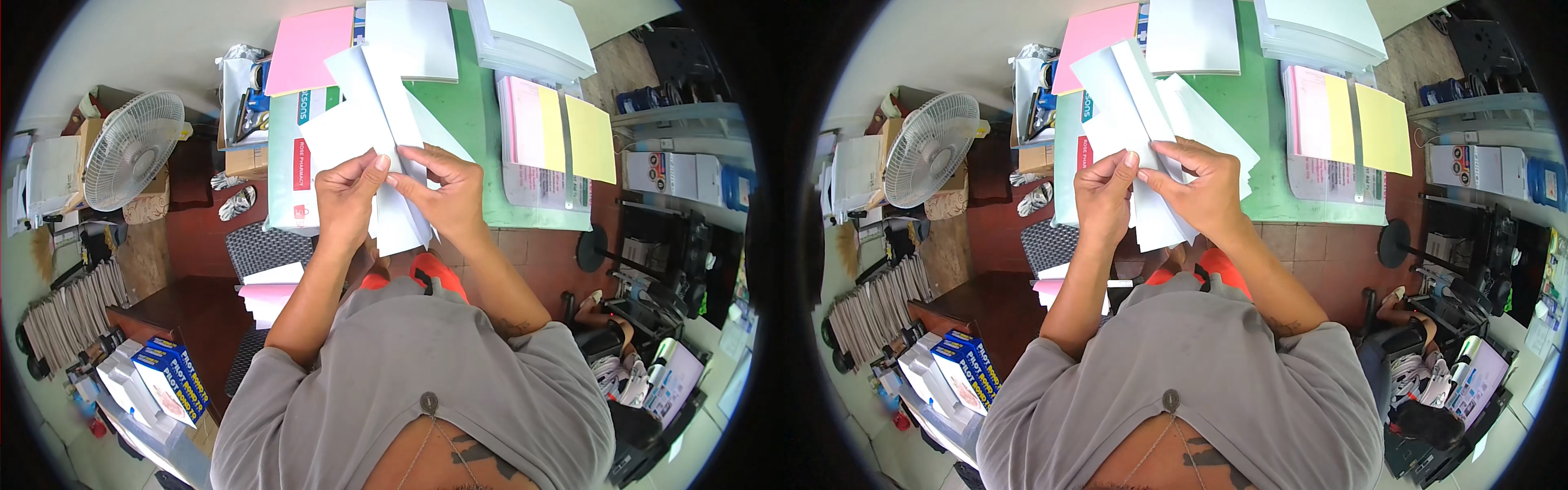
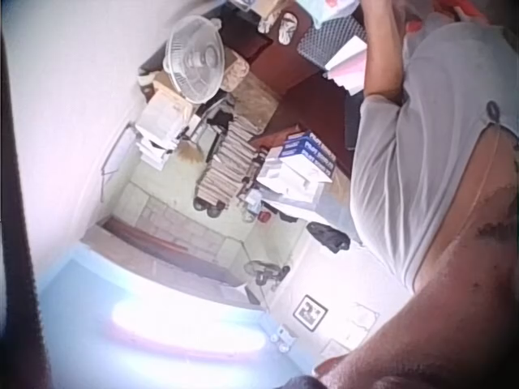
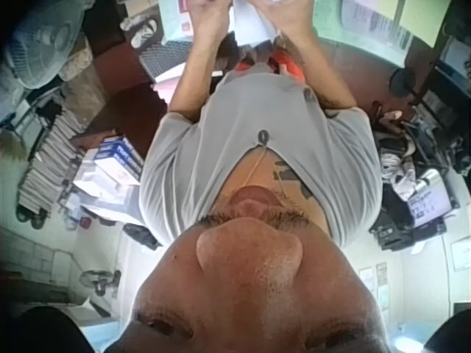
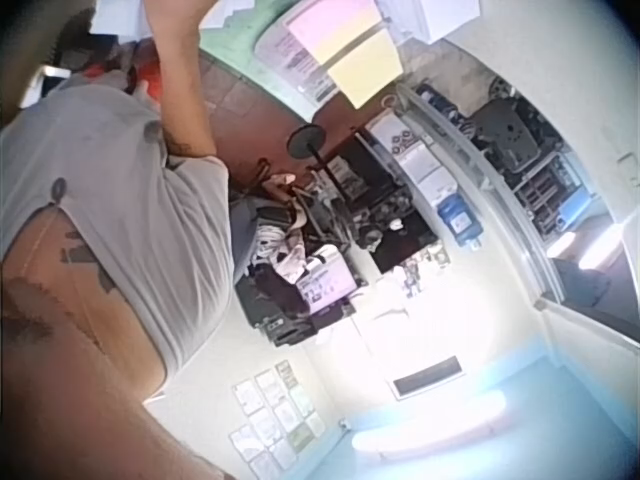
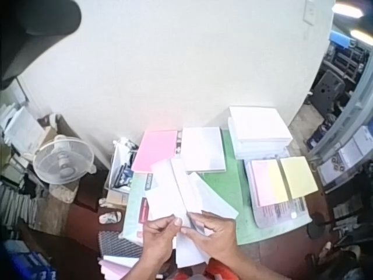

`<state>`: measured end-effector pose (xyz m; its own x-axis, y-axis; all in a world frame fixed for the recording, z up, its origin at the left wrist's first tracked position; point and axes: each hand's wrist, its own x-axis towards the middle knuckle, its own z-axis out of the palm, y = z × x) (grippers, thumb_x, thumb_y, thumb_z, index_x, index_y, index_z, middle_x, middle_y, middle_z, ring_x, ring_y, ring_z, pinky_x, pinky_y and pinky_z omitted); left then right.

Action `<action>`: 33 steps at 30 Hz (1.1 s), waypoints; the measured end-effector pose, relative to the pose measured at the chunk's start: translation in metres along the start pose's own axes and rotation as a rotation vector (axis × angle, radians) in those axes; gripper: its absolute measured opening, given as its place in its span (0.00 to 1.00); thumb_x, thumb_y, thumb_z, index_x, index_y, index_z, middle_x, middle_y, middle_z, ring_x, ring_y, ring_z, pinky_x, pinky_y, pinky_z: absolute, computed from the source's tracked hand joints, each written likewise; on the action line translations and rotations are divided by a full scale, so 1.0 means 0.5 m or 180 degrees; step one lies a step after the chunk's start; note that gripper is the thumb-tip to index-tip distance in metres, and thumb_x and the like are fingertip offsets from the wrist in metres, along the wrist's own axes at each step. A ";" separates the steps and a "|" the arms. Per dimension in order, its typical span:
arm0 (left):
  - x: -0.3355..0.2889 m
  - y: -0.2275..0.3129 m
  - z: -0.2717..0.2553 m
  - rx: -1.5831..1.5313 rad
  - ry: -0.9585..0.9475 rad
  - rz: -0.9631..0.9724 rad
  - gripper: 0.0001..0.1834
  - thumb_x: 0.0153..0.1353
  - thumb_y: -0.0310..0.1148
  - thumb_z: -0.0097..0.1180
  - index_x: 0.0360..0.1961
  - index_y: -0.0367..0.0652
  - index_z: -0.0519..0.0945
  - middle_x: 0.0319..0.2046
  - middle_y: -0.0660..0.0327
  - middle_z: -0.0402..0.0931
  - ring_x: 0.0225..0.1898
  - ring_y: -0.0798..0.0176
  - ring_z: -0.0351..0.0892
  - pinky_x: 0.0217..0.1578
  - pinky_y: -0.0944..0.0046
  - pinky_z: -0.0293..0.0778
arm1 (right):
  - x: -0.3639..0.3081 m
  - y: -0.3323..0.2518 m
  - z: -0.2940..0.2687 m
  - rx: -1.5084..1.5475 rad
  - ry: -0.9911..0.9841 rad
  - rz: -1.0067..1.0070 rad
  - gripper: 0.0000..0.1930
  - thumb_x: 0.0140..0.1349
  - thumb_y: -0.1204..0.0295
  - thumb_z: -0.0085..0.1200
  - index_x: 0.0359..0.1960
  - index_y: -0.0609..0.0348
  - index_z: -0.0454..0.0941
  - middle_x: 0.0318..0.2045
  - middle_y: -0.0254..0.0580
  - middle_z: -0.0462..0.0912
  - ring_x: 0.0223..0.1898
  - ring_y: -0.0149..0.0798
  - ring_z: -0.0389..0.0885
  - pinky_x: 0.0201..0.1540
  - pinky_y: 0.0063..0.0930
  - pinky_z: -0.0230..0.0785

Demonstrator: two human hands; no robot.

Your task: Sorting and flipping through a stack of white paper on a green cutting mat.

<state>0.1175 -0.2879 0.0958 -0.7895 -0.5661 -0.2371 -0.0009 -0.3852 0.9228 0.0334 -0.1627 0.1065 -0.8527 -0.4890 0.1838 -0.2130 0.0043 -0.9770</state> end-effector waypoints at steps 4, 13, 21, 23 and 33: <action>0.000 -0.012 -0.010 0.0007 0.0029 -0.0012 0.16 0.60 0.32 0.67 0.43 0.28 0.84 0.33 0.57 0.83 0.35 0.71 0.78 0.40 0.71 0.75 | -0.003 0.008 -0.005 0.0160 -0.0109 0.0128 0.18 0.48 0.78 0.72 0.42 0.67 0.85 0.38 0.49 0.87 0.37 0.29 0.84 0.37 0.22 0.78; -0.006 -0.006 -0.006 0.0020 0.0067 0.0113 0.18 0.56 0.29 0.70 0.45 0.29 0.83 0.36 0.55 0.84 0.37 0.69 0.80 0.41 0.70 0.76 | -0.004 -0.009 -0.015 0.0518 -0.0246 0.0651 0.19 0.49 0.77 0.72 0.44 0.67 0.84 0.40 0.48 0.86 0.36 0.29 0.83 0.39 0.23 0.79; -0.006 -0.008 -0.002 0.0156 0.0110 0.0154 0.14 0.57 0.28 0.69 0.43 0.33 0.85 0.37 0.56 0.85 0.39 0.70 0.79 0.44 0.69 0.75 | -0.007 -0.004 -0.018 0.0762 -0.0289 0.0662 0.17 0.52 0.77 0.71 0.43 0.71 0.84 0.40 0.47 0.85 0.36 0.29 0.82 0.38 0.22 0.78; -0.006 -0.004 0.001 0.0205 0.0117 0.0140 0.14 0.57 0.28 0.69 0.43 0.33 0.85 0.37 0.57 0.85 0.40 0.70 0.79 0.45 0.69 0.75 | -0.007 0.000 -0.020 0.0780 -0.0292 0.0694 0.17 0.52 0.78 0.71 0.43 0.71 0.84 0.39 0.47 0.85 0.36 0.29 0.82 0.38 0.22 0.78; -0.008 -0.008 -0.003 0.0235 0.0105 0.0157 0.15 0.57 0.30 0.69 0.43 0.33 0.85 0.38 0.55 0.84 0.39 0.70 0.79 0.44 0.69 0.75 | -0.007 0.000 -0.020 0.0629 -0.0329 0.0750 0.16 0.52 0.78 0.70 0.43 0.70 0.84 0.39 0.47 0.85 0.35 0.28 0.82 0.38 0.22 0.78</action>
<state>0.1214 -0.2851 0.0927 -0.7691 -0.6072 -0.1996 -0.0088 -0.3022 0.9532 0.0314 -0.1522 0.1070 -0.8125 -0.5807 -0.0519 0.0897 -0.0365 -0.9953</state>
